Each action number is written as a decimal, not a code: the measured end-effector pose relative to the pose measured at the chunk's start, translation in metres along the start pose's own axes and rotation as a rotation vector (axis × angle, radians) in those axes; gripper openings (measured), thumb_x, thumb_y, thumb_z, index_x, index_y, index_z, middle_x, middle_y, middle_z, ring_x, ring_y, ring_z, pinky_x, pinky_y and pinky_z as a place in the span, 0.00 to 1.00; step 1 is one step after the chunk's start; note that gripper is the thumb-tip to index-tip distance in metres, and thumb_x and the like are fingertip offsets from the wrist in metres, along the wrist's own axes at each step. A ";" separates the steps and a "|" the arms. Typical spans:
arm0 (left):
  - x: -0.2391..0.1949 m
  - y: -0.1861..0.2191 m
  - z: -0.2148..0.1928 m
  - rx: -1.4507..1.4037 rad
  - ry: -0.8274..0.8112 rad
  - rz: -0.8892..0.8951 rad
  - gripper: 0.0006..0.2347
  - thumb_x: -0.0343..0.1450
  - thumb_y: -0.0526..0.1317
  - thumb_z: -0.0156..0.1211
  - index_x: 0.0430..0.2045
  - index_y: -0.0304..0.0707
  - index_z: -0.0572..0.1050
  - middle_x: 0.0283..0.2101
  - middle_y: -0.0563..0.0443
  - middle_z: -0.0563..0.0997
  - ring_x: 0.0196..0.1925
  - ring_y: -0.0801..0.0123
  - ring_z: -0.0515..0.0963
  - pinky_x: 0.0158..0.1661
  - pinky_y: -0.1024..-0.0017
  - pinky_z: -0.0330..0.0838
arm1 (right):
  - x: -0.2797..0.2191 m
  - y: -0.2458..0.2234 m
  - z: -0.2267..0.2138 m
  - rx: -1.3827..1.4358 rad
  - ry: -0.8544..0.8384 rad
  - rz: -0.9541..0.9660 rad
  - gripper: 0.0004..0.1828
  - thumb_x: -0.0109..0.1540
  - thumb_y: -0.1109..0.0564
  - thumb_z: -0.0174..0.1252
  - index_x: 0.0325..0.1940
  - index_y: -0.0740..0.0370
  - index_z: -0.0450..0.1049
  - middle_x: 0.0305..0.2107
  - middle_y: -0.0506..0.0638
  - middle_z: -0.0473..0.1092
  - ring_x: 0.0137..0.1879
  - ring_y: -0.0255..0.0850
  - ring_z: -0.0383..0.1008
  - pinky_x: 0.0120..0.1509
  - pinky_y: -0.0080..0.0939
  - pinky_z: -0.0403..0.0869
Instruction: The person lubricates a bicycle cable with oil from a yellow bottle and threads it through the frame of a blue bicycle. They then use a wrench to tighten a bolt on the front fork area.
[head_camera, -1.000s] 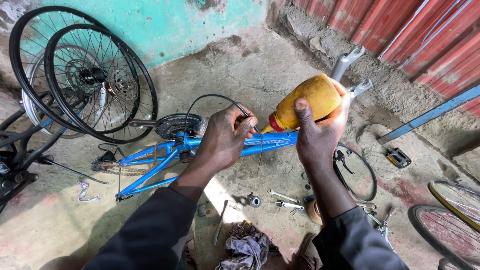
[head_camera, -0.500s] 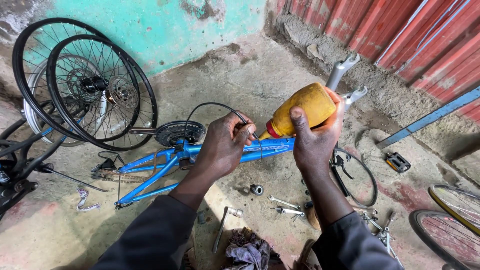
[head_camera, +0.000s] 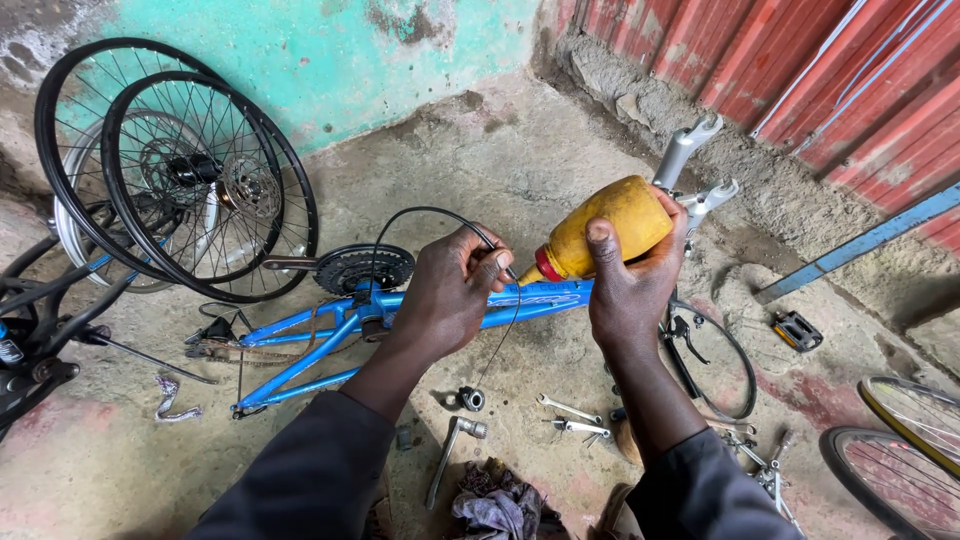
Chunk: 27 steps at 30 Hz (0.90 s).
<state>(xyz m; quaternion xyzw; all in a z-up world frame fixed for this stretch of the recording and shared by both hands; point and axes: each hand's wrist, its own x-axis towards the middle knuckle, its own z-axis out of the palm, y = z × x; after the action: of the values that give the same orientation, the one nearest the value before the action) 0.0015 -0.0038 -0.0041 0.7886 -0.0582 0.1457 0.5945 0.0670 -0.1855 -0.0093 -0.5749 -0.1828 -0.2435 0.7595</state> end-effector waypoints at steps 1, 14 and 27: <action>0.000 0.000 -0.001 0.001 -0.008 0.006 0.06 0.78 0.34 0.52 0.36 0.32 0.77 0.30 0.41 0.83 0.34 0.67 0.84 0.38 0.68 0.82 | 0.000 0.000 0.000 -0.011 0.000 0.002 0.35 0.61 0.46 0.71 0.65 0.59 0.62 0.43 0.51 0.68 0.48 0.38 0.72 0.55 0.43 0.77; 0.002 0.001 0.001 -0.007 0.024 -0.020 0.06 0.77 0.34 0.54 0.35 0.32 0.77 0.29 0.43 0.83 0.33 0.70 0.84 0.38 0.71 0.79 | 0.000 0.004 -0.019 -0.018 -0.066 0.098 0.40 0.60 0.41 0.69 0.64 0.65 0.58 0.42 0.58 0.68 0.42 0.44 0.75 0.40 0.40 0.83; 0.008 -0.003 0.005 -0.069 0.038 -0.053 0.04 0.76 0.33 0.55 0.34 0.33 0.77 0.28 0.45 0.83 0.30 0.72 0.83 0.35 0.75 0.77 | 0.001 -0.014 -0.047 0.470 0.022 0.319 0.29 0.61 0.61 0.66 0.63 0.53 0.60 0.49 0.54 0.73 0.53 0.53 0.81 0.53 0.59 0.87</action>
<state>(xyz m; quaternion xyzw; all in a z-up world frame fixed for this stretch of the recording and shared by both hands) 0.0105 -0.0075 -0.0054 0.7659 -0.0311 0.1426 0.6262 0.0592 -0.2337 -0.0107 -0.4019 -0.1335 -0.0782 0.9025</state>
